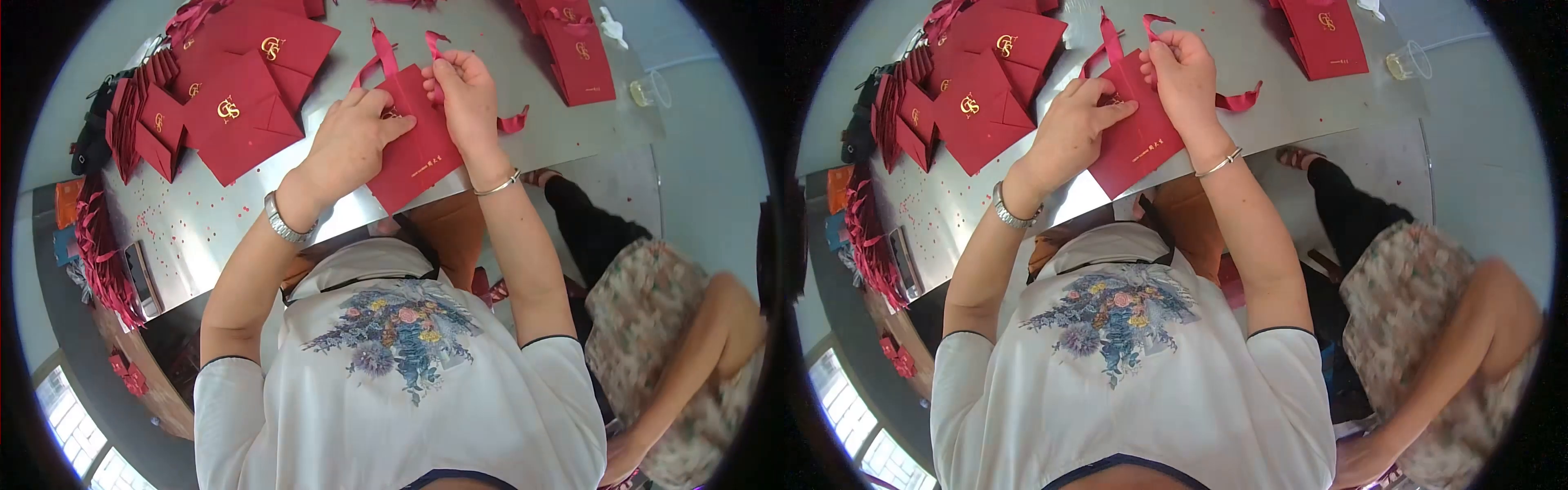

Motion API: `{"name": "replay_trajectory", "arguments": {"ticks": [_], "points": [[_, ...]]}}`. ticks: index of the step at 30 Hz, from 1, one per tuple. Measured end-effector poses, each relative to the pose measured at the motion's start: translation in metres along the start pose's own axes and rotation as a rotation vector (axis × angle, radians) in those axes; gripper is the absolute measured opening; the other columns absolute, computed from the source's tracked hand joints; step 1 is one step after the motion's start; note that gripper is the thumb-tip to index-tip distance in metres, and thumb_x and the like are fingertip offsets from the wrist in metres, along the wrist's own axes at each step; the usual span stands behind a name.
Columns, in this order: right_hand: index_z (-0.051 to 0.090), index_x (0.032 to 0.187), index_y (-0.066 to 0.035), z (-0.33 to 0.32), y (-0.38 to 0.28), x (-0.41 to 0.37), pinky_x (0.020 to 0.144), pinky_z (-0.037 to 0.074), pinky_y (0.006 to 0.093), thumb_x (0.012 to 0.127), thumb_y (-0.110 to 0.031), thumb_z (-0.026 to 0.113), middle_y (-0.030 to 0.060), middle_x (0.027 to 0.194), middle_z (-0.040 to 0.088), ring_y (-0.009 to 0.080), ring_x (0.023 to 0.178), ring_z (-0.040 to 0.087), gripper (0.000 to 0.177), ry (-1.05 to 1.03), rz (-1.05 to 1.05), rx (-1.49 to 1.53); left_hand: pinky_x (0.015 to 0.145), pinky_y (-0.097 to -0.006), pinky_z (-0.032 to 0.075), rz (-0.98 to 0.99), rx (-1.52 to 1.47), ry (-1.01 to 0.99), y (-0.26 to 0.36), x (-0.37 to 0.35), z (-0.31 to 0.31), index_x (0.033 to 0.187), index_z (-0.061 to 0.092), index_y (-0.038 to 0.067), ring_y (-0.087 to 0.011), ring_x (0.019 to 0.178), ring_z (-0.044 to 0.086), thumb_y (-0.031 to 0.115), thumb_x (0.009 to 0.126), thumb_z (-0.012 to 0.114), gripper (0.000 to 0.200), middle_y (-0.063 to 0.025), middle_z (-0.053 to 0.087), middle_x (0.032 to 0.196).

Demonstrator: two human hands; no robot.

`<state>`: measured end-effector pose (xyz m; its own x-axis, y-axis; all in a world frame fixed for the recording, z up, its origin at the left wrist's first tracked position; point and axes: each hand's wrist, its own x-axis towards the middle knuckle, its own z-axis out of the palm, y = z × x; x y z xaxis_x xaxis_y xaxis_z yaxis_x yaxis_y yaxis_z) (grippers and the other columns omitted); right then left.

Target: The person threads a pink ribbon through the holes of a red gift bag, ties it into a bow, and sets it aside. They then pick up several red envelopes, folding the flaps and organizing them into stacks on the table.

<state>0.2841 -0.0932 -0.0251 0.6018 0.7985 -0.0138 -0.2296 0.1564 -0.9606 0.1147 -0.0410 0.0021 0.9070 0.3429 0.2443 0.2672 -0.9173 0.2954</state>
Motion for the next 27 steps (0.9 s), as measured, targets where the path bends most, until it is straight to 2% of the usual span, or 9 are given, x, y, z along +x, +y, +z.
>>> {"name": "replay_trajectory", "arguments": {"ticks": [10,18,21,24,26,27], "points": [[0.053,0.102,0.001,0.003,-0.005,-0.003,0.061,0.05,0.022,0.093,-0.009,0.053,0.0081,0.085,0.064,0.0106,0.07,0.059,0.014,-0.017,0.017,-0.04,0.09,-0.0407,0.043,0.028,0.025,-0.029,0.005,-0.012,-0.002,0.108,0.069,0.017,-0.0285,0.105,0.05,0.002,0.068,0.062,0.043,-0.0111,0.054,0.114],[0.053,0.104,0.001,0.003,-0.002,-0.002,0.063,0.049,0.0216,0.094,-0.01,0.054,0.0081,0.088,0.064,0.0106,0.072,0.059,0.015,-0.009,0.043,-0.035,0.089,-0.0418,0.043,0.037,0.039,-0.028,0.009,-0.019,-0.001,0.11,0.068,0.018,-0.0277,0.107,0.049,0.007,0.069,0.064,0.042,-0.0098,0.053,0.115],[0.053,0.101,0.002,0.004,-0.002,-0.003,0.059,0.05,0.0225,0.093,-0.01,0.053,0.008,0.084,0.064,0.0106,0.067,0.059,0.014,0.012,0.013,-0.009,0.088,-0.0417,0.043,0.033,0.044,-0.027,0.011,-0.021,0.0,0.11,0.067,0.019,-0.0278,0.108,0.047,0.007,0.07,0.063,0.042,-0.0099,0.053,0.117],[0.053,0.101,0.001,0.004,-0.003,-0.004,0.059,0.05,0.0225,0.093,-0.01,0.053,0.0077,0.085,0.064,0.0105,0.068,0.059,0.014,0.019,0.031,-0.012,0.086,-0.0407,0.043,0.025,0.058,-0.005,0.014,-0.019,0.001,0.113,0.064,0.013,-0.0282,0.107,0.047,0.005,0.071,0.061,0.043,-0.0105,0.052,0.121],[0.053,0.102,0.001,0.004,-0.004,-0.006,0.059,0.049,0.0221,0.093,-0.01,0.053,0.0073,0.085,0.064,0.0103,0.068,0.059,0.014,0.019,0.026,-0.025,0.085,-0.0392,0.043,-0.027,0.094,0.032,0.017,-0.016,0.004,0.115,0.06,0.004,-0.0284,0.104,0.048,0.003,0.071,0.058,0.044,-0.0116,0.051,0.125],[0.053,0.102,0.001,0.004,-0.004,-0.007,0.059,0.049,0.0221,0.093,-0.01,0.053,0.0073,0.085,0.064,0.0103,0.068,0.059,0.014,0.016,0.027,-0.024,0.085,-0.0392,0.043,-0.03,0.095,0.032,0.018,-0.015,0.005,0.115,0.06,0.004,-0.0284,0.104,0.048,0.003,0.071,0.058,0.044,-0.0116,0.051,0.125]]}}
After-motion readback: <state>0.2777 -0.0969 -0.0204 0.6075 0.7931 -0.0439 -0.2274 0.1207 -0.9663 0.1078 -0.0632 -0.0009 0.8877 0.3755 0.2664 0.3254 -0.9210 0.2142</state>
